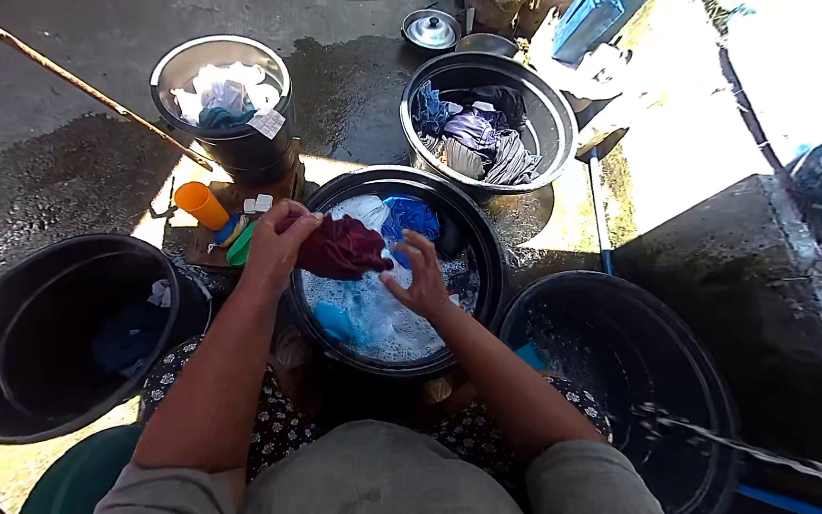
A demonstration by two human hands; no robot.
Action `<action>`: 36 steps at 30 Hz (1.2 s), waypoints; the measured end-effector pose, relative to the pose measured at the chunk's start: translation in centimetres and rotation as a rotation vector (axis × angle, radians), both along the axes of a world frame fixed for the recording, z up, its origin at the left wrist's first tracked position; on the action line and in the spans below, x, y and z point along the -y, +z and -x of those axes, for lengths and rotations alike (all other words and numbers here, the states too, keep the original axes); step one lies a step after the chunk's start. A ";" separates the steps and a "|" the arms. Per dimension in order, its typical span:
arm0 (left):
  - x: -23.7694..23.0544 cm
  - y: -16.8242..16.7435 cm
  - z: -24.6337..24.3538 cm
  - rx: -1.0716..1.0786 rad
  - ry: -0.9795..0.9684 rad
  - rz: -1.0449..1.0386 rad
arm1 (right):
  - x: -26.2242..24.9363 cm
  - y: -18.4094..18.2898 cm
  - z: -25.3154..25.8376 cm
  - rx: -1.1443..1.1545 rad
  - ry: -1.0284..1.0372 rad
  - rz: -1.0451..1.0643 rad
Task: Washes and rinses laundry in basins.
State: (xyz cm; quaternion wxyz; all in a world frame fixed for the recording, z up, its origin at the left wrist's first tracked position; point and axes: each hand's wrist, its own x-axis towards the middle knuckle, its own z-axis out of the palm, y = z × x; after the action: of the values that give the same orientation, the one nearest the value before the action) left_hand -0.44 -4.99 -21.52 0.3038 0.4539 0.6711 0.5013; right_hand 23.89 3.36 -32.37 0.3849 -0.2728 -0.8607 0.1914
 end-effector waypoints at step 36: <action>-1.6 -10.4 -3.8 -0.240 -0.734 0.280 | -4.5 11.6 -10.6 0.716 -0.166 0.772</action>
State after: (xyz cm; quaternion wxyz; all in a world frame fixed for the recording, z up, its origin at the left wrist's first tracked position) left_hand 3.39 -3.38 -31.89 0.4410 0.6727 0.5569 0.2070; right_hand 34.54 7.82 -20.75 -0.0476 -0.5099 -0.7807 0.3581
